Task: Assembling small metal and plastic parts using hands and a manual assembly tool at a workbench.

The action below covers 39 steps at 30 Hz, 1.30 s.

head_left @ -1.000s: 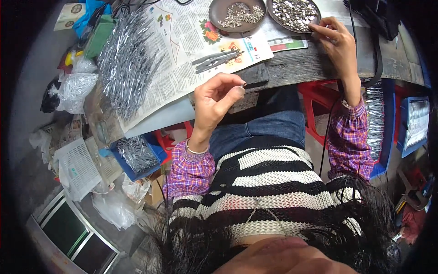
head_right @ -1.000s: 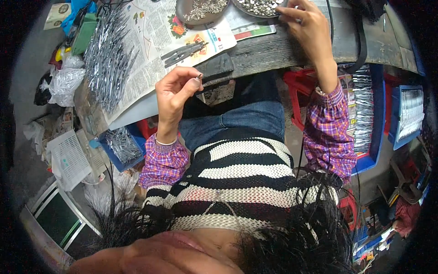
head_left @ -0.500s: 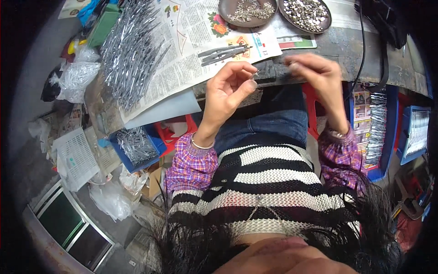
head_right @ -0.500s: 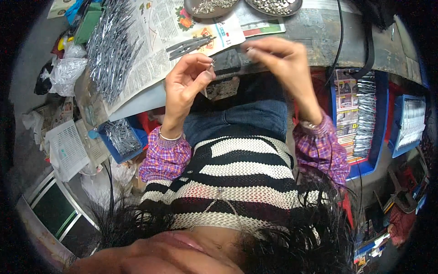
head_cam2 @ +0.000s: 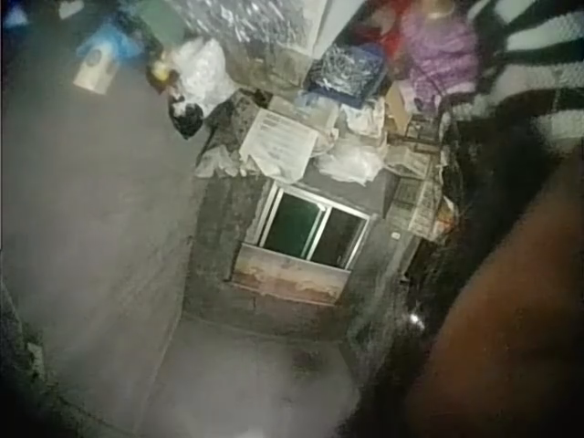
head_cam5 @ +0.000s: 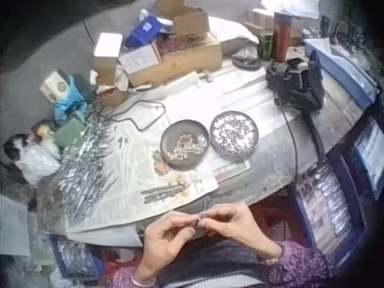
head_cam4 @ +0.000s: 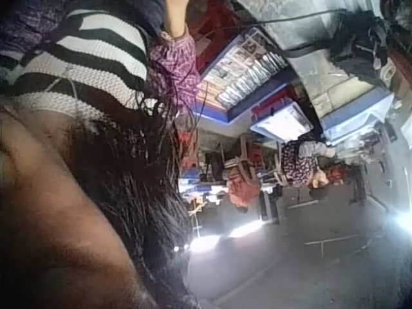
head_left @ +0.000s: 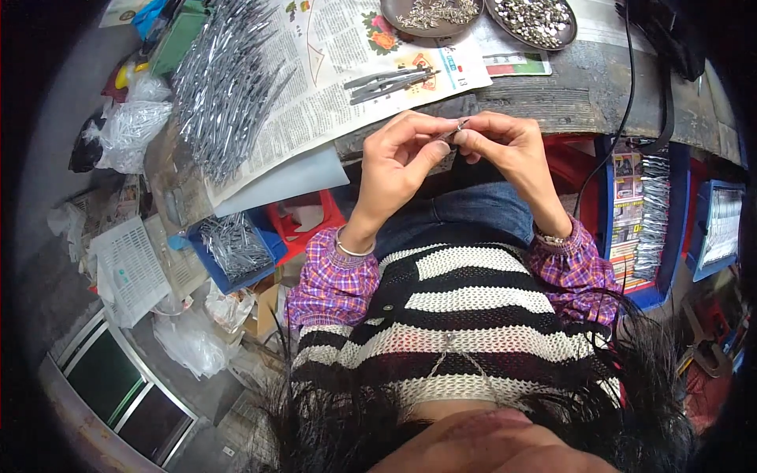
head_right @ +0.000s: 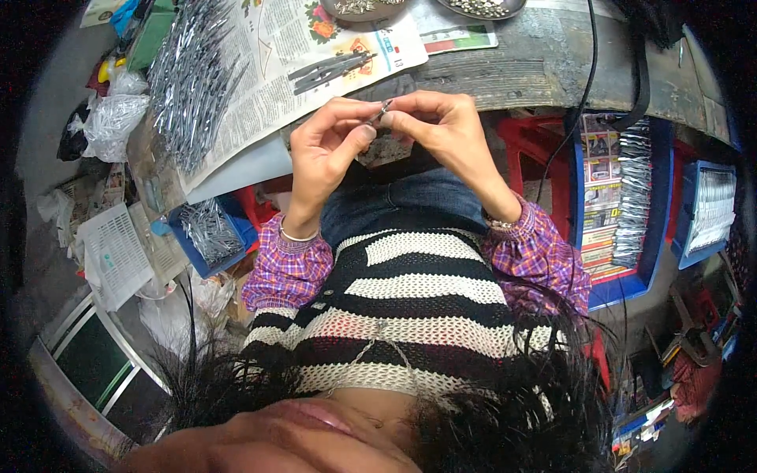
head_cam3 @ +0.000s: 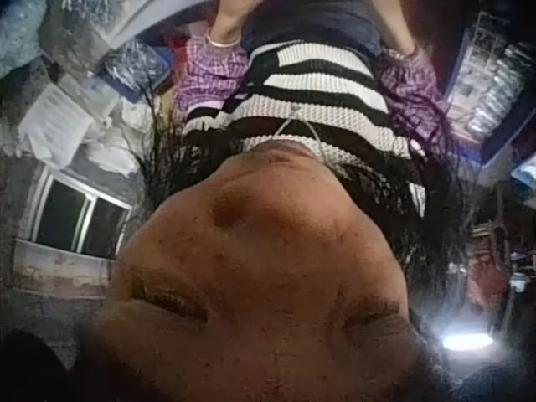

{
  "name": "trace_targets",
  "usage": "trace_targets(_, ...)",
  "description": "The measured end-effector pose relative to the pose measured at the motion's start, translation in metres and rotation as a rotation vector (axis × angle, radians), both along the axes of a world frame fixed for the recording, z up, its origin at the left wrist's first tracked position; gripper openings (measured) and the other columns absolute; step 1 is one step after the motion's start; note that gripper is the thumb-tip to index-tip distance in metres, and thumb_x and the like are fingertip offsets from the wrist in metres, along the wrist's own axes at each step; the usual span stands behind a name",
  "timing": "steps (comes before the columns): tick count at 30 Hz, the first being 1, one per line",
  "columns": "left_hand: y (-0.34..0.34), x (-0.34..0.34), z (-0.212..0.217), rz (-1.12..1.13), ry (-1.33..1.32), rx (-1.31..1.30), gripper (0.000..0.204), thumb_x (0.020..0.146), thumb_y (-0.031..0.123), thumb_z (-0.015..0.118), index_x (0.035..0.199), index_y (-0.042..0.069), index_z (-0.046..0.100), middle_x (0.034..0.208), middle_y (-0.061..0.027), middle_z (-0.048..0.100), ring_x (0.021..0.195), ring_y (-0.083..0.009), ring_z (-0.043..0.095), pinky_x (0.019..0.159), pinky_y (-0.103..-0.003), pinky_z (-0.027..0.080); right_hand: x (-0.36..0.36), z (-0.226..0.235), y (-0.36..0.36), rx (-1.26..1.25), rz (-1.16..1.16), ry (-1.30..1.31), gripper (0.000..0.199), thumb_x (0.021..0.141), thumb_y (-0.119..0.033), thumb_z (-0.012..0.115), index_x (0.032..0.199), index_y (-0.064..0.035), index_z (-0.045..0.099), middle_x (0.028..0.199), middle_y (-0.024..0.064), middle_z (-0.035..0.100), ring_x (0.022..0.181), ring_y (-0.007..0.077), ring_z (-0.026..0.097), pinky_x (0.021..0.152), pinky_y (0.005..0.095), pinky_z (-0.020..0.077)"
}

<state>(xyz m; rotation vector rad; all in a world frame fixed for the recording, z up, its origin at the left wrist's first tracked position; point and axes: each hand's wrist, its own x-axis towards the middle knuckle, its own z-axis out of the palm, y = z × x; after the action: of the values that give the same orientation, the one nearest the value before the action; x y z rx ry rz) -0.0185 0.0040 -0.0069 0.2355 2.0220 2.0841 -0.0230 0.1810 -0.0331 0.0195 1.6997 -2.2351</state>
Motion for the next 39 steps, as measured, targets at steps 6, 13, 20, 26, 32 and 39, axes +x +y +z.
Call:
trace_targets(6, 0.004, -0.002, 0.005, 0.073, 0.212, -0.254, 0.024, 0.076, -0.008, 0.061, 0.098, 0.002, 0.066, 0.092, -0.0082, 0.06, 0.082, -0.0136, 0.062, 0.074, -0.025, 0.051, -0.001, -0.003, 0.001, -0.013, -0.022, -0.018, 0.016, 0.082, -0.008, 0.066, 0.092, 0.0042, 0.067, 0.077, 0.004, 0.064, 0.064, 0.0073, 0.058, 0.056, 0.0205, 0.0475)
trace_targets(13, 0.002, -0.001, 0.004, 0.108, 0.15, -0.044, 0.022, 0.077, -0.006, 0.061, 0.098, 0.0, 0.066, 0.087, -0.0052, 0.063, 0.075, -0.0097, 0.06, 0.063, -0.023, 0.05, -0.003, 0.007, -0.002, 0.177, -0.031, 0.205, 0.013, 0.078, -0.006, 0.068, 0.085, 0.0044, 0.067, 0.072, 0.0047, 0.064, 0.064, 0.0094, 0.058, 0.057, 0.0218, 0.0462)
trace_targets(20, 0.0, 0.002, 0.008, -0.073, -0.281, 0.194, 0.017, 0.081, 0.001, 0.062, 0.098, -0.001, 0.066, 0.077, -0.0019, 0.063, 0.064, -0.0045, 0.054, 0.057, -0.018, 0.044, 0.008, 0.021, 0.007, 0.303, -0.084, 0.268, 0.002, 0.076, 0.005, 0.064, 0.077, 0.0062, 0.063, 0.073, 0.0048, 0.059, 0.061, 0.0088, 0.053, 0.054, 0.0193, 0.0405)
trace_targets(26, 0.005, 0.01, -0.002, 0.089, 0.022, 0.088, 0.02, 0.078, -0.003, 0.062, 0.097, 0.003, 0.068, 0.082, -0.0016, 0.062, 0.068, -0.0056, 0.056, 0.06, -0.019, 0.045, 0.005, 0.016, 0.002, 0.229, -0.074, 0.199, 0.005, 0.078, 0.002, 0.065, 0.081, 0.0051, 0.064, 0.075, 0.004, 0.059, 0.063, 0.0082, 0.052, 0.056, 0.0189, 0.0407)
trace_targets(32, 0.005, 0.009, -0.009, 0.113, 0.045, 0.069, 0.02, 0.078, -0.004, 0.062, 0.096, 0.002, 0.068, 0.083, -0.0034, 0.062, 0.074, -0.0089, 0.058, 0.066, -0.022, 0.047, 0.001, 0.013, -0.002, 0.252, -0.028, 0.19, 0.006, 0.079, 0.0, 0.066, 0.083, 0.0042, 0.064, 0.075, 0.0031, 0.059, 0.063, 0.0076, 0.052, 0.057, 0.0186, 0.0404)
trace_targets(39, 0.003, 0.013, -0.007, 0.238, 0.227, -0.063, 0.021, 0.075, -0.007, 0.062, 0.093, 0.002, 0.068, 0.084, -0.0072, 0.063, 0.077, -0.0152, 0.061, 0.068, -0.024, 0.048, 0.006, 0.02, -0.014, 0.235, -0.151, 0.1, 0.008, 0.083, -0.004, 0.063, 0.087, 0.0035, 0.065, 0.071, 0.0013, 0.058, 0.062, 0.007, 0.051, 0.057, 0.0184, 0.0383)
